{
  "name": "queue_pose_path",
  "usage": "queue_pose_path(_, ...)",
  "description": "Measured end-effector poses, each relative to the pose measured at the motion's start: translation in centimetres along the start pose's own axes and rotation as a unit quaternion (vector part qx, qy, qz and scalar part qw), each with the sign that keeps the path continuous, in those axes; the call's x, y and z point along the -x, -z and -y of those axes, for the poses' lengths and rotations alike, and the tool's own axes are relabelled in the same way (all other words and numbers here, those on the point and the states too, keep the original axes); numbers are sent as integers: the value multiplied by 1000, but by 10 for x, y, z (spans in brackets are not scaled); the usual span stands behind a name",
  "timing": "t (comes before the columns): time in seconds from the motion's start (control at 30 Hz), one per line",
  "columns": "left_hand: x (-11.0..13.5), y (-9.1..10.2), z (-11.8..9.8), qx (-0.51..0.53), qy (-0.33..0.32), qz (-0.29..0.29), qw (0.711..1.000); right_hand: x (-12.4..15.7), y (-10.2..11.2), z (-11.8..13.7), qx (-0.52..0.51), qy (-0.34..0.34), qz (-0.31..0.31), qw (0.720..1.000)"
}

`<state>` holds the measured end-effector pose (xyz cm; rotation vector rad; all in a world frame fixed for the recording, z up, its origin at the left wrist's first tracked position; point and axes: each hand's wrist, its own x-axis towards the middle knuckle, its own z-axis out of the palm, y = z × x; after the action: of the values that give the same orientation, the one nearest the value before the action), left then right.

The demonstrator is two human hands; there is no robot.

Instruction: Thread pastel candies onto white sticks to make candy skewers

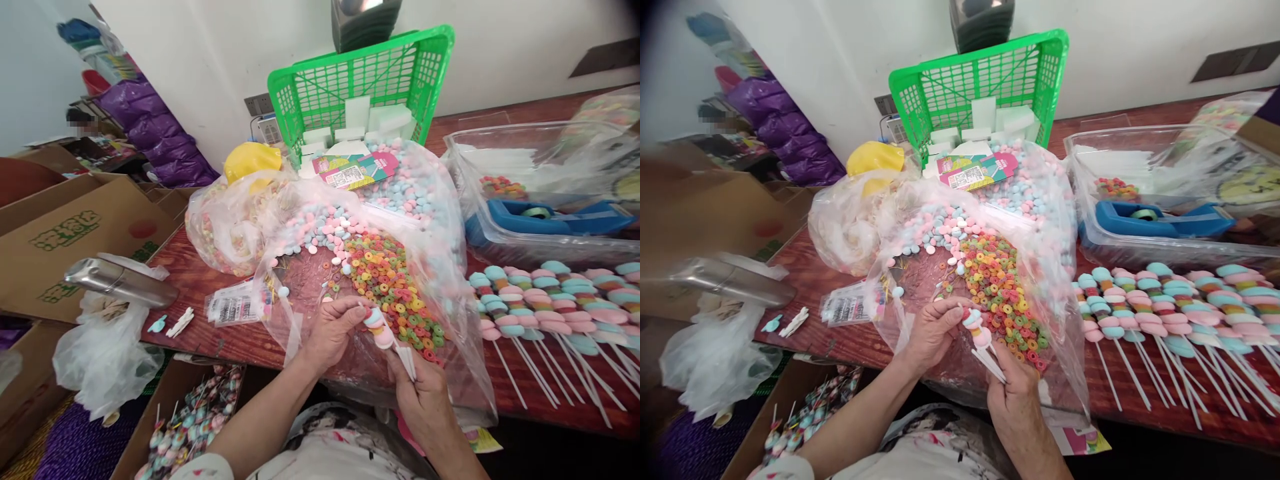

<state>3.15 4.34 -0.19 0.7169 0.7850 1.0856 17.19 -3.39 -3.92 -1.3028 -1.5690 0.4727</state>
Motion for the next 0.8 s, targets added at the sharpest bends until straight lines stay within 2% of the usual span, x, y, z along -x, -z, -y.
queue_pose_path(0.1, 0, -2, 10, -27, -23, -5, 999, 5, 1, -6, 2, 10, -14, 1000)
queue_pose_path(0.2, 0, -1, 17, -55, -20, 6, 998, 11, -1, -13, 4, 21, -26, 999)
queue_pose_path(0.3, 3, -2, 17, -97, -17, 29, 995, 13, -5, -16, 2, 17, -12, 1000)
queue_pose_path(0.43, 6, 3, -2, -190, -54, 54, 979, 6, -5, -12, -7, -26, -2, 1000)
queue_pose_path(0.57, 0, 38, -38, -292, -100, 2, 951, -6, 7, -9, -52, -111, -37, 992)
queue_pose_path(0.6, -2, 50, -46, -347, -120, -6, 930, -7, 10, -10, -65, -134, -43, 988)
queue_pose_path(0.67, -7, 69, -56, -486, -152, 34, 860, -7, 13, -11, -87, -165, -40, 982)
queue_pose_path(0.73, -11, 82, -57, -573, -168, 89, 797, -4, 11, -12, -90, -155, -32, 983)
queue_pose_path(0.8, -15, 86, -53, -618, -174, 125, 756, -1, 6, -12, -73, -115, -18, 991)
